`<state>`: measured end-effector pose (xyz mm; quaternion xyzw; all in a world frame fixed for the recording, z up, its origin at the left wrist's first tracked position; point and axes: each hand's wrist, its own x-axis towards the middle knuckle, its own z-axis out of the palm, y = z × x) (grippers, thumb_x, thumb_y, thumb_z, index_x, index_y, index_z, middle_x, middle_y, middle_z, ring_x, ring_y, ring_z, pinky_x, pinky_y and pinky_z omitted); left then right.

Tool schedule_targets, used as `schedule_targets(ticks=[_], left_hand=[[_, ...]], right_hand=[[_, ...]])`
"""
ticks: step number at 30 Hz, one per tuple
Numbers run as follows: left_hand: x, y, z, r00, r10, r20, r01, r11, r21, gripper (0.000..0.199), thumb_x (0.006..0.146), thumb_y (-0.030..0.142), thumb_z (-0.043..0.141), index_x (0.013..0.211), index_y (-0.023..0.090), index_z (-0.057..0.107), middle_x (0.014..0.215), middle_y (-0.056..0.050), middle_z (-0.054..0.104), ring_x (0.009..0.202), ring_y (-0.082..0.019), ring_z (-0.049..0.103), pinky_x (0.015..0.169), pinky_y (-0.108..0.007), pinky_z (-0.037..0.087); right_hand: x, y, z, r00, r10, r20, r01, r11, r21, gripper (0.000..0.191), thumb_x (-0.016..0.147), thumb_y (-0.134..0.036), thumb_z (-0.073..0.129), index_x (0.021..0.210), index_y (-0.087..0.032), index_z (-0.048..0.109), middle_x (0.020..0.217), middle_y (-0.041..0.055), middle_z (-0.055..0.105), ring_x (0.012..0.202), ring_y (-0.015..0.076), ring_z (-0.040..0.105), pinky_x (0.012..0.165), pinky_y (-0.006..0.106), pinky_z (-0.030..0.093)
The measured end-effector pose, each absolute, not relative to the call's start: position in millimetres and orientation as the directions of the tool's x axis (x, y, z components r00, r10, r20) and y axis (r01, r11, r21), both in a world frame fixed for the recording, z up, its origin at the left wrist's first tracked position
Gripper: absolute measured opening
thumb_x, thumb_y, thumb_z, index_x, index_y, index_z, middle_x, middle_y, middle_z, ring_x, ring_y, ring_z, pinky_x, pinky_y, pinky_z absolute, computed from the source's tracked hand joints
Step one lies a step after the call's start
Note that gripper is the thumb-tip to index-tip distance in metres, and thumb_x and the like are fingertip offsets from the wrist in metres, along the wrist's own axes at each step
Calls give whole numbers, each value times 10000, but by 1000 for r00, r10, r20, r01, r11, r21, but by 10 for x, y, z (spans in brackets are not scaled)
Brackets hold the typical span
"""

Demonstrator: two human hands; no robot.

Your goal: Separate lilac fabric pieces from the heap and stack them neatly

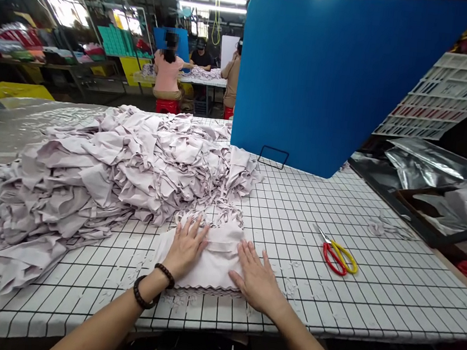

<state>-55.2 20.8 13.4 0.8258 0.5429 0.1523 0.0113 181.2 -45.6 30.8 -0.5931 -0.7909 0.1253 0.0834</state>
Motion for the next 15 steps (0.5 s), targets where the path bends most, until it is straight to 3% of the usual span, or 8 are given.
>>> schedule_targets(ticks=[3, 6, 8, 10, 15], left_hand=[[-452, 89, 309, 355, 882, 310, 887, -423, 188, 486, 916, 241, 384, 1398, 254, 328, 1497, -84, 235, 1374, -326, 169, 1086, -593, 170], [-218, 1, 400, 522, 778, 350, 754, -613, 235, 443, 920, 145, 314, 1348, 223, 392, 1402, -97, 394, 1327, -247, 302, 1084, -470, 299], [-40, 19, 350, 658, 674, 336, 616, -739, 274, 373, 926, 178, 330, 1271, 216, 469, 1296, -96, 496, 1249, -219, 409, 1039, -403, 381], [95, 100, 231, 661, 672, 333, 601, -740, 300, 338, 924, 192, 348, 1227, 185, 498, 1250, -113, 525, 1216, -217, 447, 1022, -399, 399], [136, 316, 1, 624, 715, 314, 659, -698, 280, 396, 919, 277, 388, 1300, 178, 439, 1387, -114, 425, 1319, -248, 330, 1077, -453, 304]], right_hand=[[1868, -148, 469, -176, 983, 53, 892, 182, -414, 451, 900, -477, 339, 1225, -244, 547, 1338, 74, 504, 1236, 257, 440, 1021, 484, 308], [1858, 373, 518, -7, 994, 111, 820, 69, -568, 348, 879, -427, 382, 945, -218, 653, 1006, 64, 677, 936, 204, 604, 818, 339, 447], [1799, 746, 454, 47, 998, -34, 774, -58, -631, 286, 808, -427, 499, 792, -193, 664, 815, 50, 692, 759, 177, 618, 688, 276, 449], [1730, 1061, 344, 81, 983, -166, 730, -172, -661, 247, 700, -414, 630, 674, -169, 648, 664, 38, 667, 648, 161, 597, 587, 240, 415], [1720, 1462, 160, 148, 950, -275, 556, -310, -771, 153, 629, -288, 682, 598, -143, 642, 537, 14, 620, 530, 122, 552, 492, 203, 365]])
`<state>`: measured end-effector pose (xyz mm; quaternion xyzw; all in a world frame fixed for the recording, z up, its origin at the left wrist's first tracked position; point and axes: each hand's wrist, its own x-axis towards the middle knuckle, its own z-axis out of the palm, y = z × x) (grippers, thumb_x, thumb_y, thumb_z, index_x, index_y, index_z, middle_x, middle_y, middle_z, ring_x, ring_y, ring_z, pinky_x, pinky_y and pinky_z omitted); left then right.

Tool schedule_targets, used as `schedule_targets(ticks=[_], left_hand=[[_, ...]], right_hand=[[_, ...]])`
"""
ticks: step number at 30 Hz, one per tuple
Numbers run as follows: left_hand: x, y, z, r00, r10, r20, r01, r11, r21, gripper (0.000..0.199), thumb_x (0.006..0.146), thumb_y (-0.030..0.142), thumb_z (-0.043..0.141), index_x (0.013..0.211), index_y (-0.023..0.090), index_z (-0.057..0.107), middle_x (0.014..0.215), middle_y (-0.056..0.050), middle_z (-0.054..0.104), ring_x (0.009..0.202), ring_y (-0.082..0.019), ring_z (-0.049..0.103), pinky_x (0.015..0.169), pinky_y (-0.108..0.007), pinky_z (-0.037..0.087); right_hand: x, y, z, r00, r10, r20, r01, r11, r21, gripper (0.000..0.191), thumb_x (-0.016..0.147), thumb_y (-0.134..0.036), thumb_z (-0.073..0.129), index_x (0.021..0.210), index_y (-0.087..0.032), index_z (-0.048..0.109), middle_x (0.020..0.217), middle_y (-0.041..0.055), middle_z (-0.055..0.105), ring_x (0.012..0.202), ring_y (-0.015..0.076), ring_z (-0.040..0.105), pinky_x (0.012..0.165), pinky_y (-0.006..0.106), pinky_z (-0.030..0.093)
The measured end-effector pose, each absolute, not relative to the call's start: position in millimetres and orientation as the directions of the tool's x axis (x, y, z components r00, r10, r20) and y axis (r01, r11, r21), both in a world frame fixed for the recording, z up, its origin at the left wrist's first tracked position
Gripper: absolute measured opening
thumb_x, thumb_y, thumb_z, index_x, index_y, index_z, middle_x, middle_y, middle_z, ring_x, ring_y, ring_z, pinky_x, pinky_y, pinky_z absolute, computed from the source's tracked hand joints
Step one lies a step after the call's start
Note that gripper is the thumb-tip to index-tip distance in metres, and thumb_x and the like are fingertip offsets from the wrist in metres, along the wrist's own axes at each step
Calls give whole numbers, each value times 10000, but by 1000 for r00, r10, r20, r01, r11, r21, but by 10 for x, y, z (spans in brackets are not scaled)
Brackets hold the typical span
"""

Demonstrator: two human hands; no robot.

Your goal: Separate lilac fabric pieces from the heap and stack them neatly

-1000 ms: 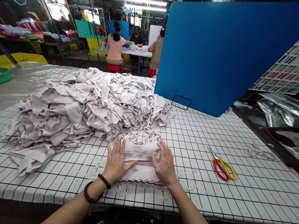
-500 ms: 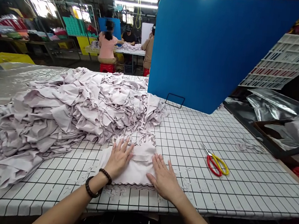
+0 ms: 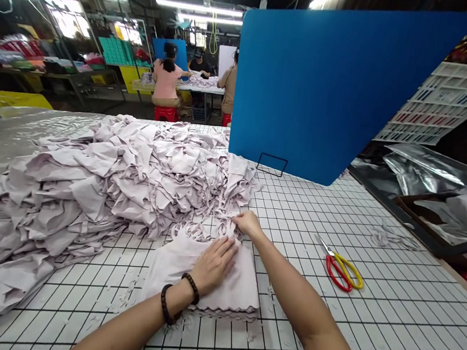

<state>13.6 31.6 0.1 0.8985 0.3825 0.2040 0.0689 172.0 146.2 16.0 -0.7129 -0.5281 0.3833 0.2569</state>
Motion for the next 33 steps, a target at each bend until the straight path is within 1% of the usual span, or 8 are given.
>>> schedule_targets(ticks=[9, 15, 17, 20, 23, 26, 29, 33], left_hand=[[76, 324, 45, 625, 741, 246, 674, -671, 307, 441, 929, 380, 362, 1345, 235, 382, 1443, -69, 354, 1342, -238, 283, 1097, -440, 252], [80, 323, 50, 620, 749, 233, 666, -660, 347, 422, 929, 379, 362, 1321, 231, 409, 1422, -74, 384, 1336, -233, 293, 1099, -437, 254], [72, 322, 72, 616, 752, 235, 651, -654, 385, 414, 930, 383, 358, 1308, 227, 425, 1418, -77, 390, 1336, -234, 295, 1099, -446, 255], [39, 345, 139, 592, 764, 259, 571, -623, 534, 416, 935, 385, 344, 1303, 219, 443, 1390, -76, 431, 1329, -240, 307, 1102, -468, 239], [-13, 393, 247, 470, 825, 315, 384, -512, 768, 406, 954, 367, 285, 1235, 203, 527, 1271, -77, 549, 1253, -229, 408, 1072, -449, 286], [-57, 437, 370, 345, 902, 259, 176, -333, 926, 479, 964, 387, 216, 1094, 176, 626, 1077, -81, 645, 1045, -207, 549, 944, -380, 409], [-80, 468, 463, 343, 927, 152, 116, -202, 972, 507, 949, 447, 253, 960, 166, 676, 942, -58, 673, 906, -189, 578, 852, -329, 438], [-91, 521, 493, 326, 932, 157, 274, -252, 928, 375, 873, 496, 452, 834, 207, 689, 899, -21, 668, 963, -201, 533, 899, -328, 390]], right_hand=[[1970, 1744, 376, 202, 924, -326, 309, -376, -874, 165, 736, -267, 586, 723, -114, 645, 742, 80, 687, 387, 37, 365, 326, 174, 192], [2144, 2008, 783, 153, 943, -296, 222, -325, -919, 245, 781, -353, 591, 856, -132, 667, 868, 94, 693, 437, 41, 413, 333, 161, 228], [2142, 1963, 918, 89, 972, -219, 266, -235, -935, 290, 740, -402, 643, 855, -141, 695, 867, 82, 694, 494, 65, 474, 367, 171, 290], [2065, 1706, 1018, -75, 997, 18, 398, 46, -916, 325, 712, -457, 665, 835, -163, 728, 844, 66, 699, 673, 151, 589, 521, 233, 435], [1953, 1284, 952, -270, 942, 201, 554, 323, -768, 298, 799, -452, 583, 877, -209, 736, 800, 45, 695, 722, 173, 605, 601, 267, 448], [1868, 869, 798, -422, 850, 315, 735, 525, -430, 268, 887, -368, 488, 1008, -281, 711, 726, 19, 666, 622, 128, 558, 534, 233, 371], [1823, 617, 685, -489, 775, 400, 786, 590, -183, 322, 918, -256, 440, 1181, -304, 619, 720, 19, 650, 628, 116, 537, 556, 229, 347], [1776, 548, 644, -499, 747, 440, 808, 584, -74, 353, 910, -208, 449, 1223, -295, 586, 748, 34, 653, 679, 125, 544, 609, 235, 350]])
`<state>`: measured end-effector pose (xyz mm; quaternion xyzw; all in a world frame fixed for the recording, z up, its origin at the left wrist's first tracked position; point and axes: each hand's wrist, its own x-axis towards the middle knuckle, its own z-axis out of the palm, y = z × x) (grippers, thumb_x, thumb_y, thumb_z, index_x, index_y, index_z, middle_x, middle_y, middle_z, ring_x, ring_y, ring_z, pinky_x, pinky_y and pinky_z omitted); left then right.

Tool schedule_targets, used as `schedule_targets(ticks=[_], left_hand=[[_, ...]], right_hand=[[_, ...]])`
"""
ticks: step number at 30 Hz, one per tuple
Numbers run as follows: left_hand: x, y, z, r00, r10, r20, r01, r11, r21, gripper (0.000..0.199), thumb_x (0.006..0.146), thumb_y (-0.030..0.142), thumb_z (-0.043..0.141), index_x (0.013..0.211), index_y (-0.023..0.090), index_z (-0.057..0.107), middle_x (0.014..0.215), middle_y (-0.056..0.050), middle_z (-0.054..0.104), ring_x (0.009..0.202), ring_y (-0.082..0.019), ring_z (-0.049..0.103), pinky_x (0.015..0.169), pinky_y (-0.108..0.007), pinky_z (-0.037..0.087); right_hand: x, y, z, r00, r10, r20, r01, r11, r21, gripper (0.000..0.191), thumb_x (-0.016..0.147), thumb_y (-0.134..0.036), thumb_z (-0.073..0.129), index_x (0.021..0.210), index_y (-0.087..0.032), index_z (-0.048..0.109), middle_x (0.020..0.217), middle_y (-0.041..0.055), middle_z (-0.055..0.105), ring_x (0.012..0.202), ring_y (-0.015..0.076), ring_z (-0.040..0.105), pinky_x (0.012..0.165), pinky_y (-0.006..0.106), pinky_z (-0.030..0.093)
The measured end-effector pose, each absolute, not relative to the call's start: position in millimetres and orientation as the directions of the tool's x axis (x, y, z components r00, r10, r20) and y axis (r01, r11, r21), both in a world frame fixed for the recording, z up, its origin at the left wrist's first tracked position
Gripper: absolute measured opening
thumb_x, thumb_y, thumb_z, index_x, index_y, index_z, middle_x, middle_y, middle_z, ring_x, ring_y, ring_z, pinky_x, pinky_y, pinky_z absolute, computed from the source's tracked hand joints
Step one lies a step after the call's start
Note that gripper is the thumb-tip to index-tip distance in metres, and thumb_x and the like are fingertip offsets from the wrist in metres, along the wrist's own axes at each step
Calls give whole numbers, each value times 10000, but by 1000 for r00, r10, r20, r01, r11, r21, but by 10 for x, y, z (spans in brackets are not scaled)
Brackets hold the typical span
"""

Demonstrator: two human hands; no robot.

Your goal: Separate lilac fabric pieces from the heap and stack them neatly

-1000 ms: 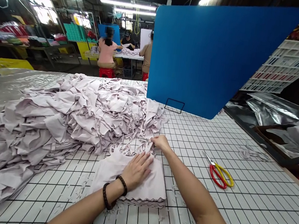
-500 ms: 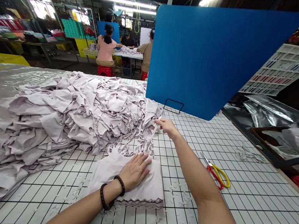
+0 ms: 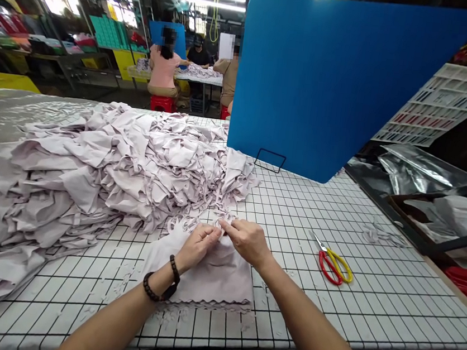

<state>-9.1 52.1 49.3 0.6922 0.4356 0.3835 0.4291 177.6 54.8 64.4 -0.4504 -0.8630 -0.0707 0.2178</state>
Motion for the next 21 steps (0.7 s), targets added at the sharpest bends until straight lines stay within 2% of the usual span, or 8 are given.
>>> schedule_targets(ticks=[3, 6, 8, 10, 12, 14, 17, 21], left_hand=[[-91, 575, 465, 308, 927, 215, 320, -314, 894, 289, 826, 474, 545, 819, 225, 692, 965, -20, 663, 1034, -206, 505, 942, -336, 360], [-87, 617, 434, 286, 937, 202, 313, -291, 904, 292, 833, 463, 536, 827, 220, 698, 942, -31, 670, 1001, -202, 527, 922, -338, 375], [-82, 630, 421, 261, 950, 170, 307, -249, 919, 311, 841, 469, 518, 845, 217, 701, 918, -30, 676, 971, -200, 542, 894, -333, 389], [-74, 635, 408, 250, 955, 159, 299, -233, 925, 327, 853, 470, 496, 848, 217, 704, 901, -25, 682, 952, -197, 554, 880, -329, 393], [-64, 639, 390, 236, 956, 174, 295, -241, 925, 329, 858, 463, 491, 848, 217, 709, 901, -23, 687, 945, -195, 562, 875, -325, 397], [-55, 644, 373, 225, 954, 196, 299, -259, 918, 321, 857, 454, 495, 844, 219, 714, 908, -22, 690, 939, -193, 568, 876, -323, 400], [-56, 630, 381, 273, 934, 231, 336, -318, 887, 318, 884, 421, 465, 832, 233, 716, 891, -14, 686, 917, -184, 566, 874, -324, 402], [-82, 502, 480, 235, 900, 366, 489, -435, 756, 254, 903, 312, 449, 1022, 240, 661, 934, -36, 645, 937, -188, 535, 894, -358, 388]], right_hand=[[1724, 581, 637, -420, 803, 422, 823, 534, -197, 344, 896, -221, 467, 1204, -297, 598, 791, 41, 663, 717, 135, 566, 611, 236, 364], [1674, 599, 648, -186, 923, 336, 758, 352, -549, 363, 877, -257, 477, 1230, -270, 558, 868, 42, 663, 670, 125, 573, 581, 234, 401], [1654, 588, 676, -29, 989, 146, 564, 137, -814, 363, 861, -344, 489, 1197, -224, 555, 868, 44, 653, 578, 112, 551, 494, 229, 409], [1642, 566, 711, -40, 995, -87, 333, -69, -941, 362, 805, -435, 553, 1045, -172, 616, 820, 47, 639, 528, 104, 523, 402, 212, 378], [1633, 546, 733, -127, 966, -224, 202, -196, -960, 347, 711, -456, 656, 852, -139, 656, 748, 44, 619, 519, 96, 501, 363, 193, 345], [1626, 540, 729, -157, 951, -267, 134, -247, -960, 321, 641, -424, 728, 730, -124, 658, 675, 29, 597, 492, 75, 466, 366, 184, 334], [1636, 557, 678, -163, 938, -306, 48, -302, -952, 308, 618, -400, 755, 681, -117, 649, 620, 18, 589, 463, 60, 443, 382, 187, 325], [1721, 564, 581, -186, 916, -355, -37, -368, -929, 302, 607, -384, 769, 707, -128, 644, 622, 5, 582, 481, 65, 458, 409, 192, 319]])
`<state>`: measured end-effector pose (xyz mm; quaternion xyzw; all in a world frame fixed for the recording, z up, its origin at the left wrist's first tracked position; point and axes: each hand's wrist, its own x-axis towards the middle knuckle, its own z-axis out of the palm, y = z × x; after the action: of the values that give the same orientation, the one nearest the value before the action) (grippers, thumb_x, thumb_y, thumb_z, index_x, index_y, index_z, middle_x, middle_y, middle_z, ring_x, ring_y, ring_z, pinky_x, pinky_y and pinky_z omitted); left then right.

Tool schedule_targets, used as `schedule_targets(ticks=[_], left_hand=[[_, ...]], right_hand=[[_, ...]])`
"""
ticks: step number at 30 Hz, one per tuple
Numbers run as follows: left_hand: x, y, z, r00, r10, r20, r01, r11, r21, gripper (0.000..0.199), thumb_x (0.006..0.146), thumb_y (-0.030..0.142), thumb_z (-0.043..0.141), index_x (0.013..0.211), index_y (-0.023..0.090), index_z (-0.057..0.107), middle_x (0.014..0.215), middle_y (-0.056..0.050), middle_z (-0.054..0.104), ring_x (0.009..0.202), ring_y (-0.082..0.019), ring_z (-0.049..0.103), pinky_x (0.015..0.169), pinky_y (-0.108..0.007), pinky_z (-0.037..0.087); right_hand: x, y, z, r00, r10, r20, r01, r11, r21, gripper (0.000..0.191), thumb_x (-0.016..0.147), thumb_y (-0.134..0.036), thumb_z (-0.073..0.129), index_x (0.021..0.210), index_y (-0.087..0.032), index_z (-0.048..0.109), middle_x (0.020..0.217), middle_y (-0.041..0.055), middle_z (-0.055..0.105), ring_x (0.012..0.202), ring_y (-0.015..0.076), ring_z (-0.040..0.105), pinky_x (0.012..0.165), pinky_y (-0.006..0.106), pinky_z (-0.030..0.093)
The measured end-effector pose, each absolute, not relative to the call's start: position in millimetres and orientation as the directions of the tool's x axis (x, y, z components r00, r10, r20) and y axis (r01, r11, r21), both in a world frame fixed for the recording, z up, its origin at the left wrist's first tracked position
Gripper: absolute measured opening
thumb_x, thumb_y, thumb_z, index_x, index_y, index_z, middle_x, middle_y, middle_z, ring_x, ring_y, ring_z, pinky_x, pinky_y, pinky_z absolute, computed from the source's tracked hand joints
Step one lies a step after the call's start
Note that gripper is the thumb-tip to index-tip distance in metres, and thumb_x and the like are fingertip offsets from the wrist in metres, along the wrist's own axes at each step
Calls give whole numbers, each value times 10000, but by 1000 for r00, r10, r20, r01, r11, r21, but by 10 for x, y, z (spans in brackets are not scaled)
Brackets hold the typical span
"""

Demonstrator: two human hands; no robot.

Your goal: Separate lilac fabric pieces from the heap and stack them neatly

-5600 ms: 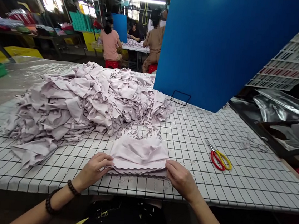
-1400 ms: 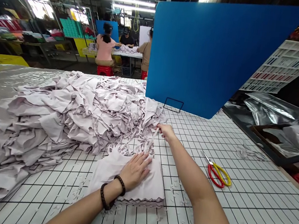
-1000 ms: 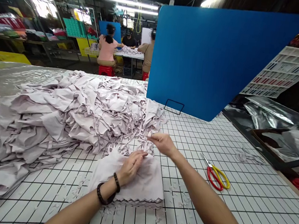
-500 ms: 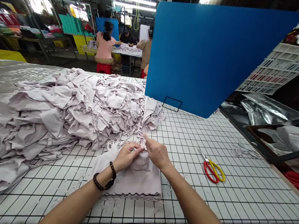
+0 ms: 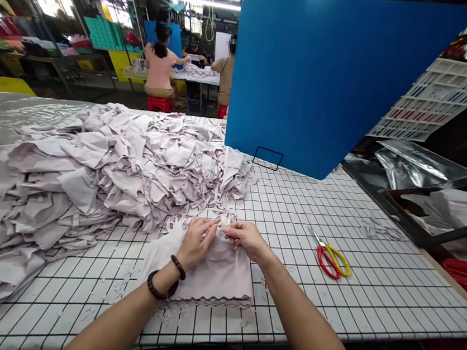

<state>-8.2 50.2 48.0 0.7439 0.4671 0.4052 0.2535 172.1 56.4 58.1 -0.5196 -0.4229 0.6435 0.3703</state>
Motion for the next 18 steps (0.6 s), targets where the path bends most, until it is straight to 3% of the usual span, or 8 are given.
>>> schedule_targets(ticks=[2, 5, 9, 12, 18], left_hand=[[-92, 403, 518, 244, 880, 407, 557, -470, 684, 217, 876, 283, 497, 1035, 222, 632, 938, -47, 619, 930, -191, 524, 881, -362, 396], [-92, 288, 482, 350, 872, 343, 599, -489, 633, 134, 780, 288, 632, 883, 202, 625, 866, -42, 587, 866, -194, 520, 788, -331, 431], [-75, 270, 324, 405, 875, 265, 640, -478, 601, 181, 698, 309, 723, 819, 210, 632, 857, -38, 550, 869, -203, 508, 763, -329, 430], [-70, 307, 256, 403, 880, 252, 643, -468, 606, 154, 710, 323, 717, 816, 228, 659, 876, -38, 533, 878, -196, 503, 773, -327, 419], [-63, 319, 257, 394, 891, 226, 648, -444, 619, 126, 734, 369, 692, 819, 278, 714, 861, -34, 517, 866, -189, 485, 770, -322, 403]], right_hand=[[1780, 540, 539, -163, 922, -352, -7, -358, -934, 304, 613, -395, 762, 717, -132, 648, 592, -10, 561, 462, 63, 431, 411, 201, 304], [1849, 480, 502, -143, 935, -324, 127, -307, -943, 303, 620, -403, 749, 745, -139, 668, 565, -21, 549, 465, 73, 416, 441, 219, 309], [1871, 413, 492, -158, 966, -206, 320, -147, -936, 219, 631, -350, 733, 705, -151, 680, 728, 18, 613, 676, 132, 525, 637, 258, 403], [1863, 395, 466, -172, 976, -130, 441, -42, -896, 173, 668, -335, 696, 692, -164, 693, 756, 20, 592, 718, 142, 527, 694, 270, 406], [1874, 388, 357, -191, 974, -123, 429, -30, -903, 139, 681, -312, 684, 711, -178, 702, 777, 25, 583, 732, 153, 537, 676, 269, 417]])
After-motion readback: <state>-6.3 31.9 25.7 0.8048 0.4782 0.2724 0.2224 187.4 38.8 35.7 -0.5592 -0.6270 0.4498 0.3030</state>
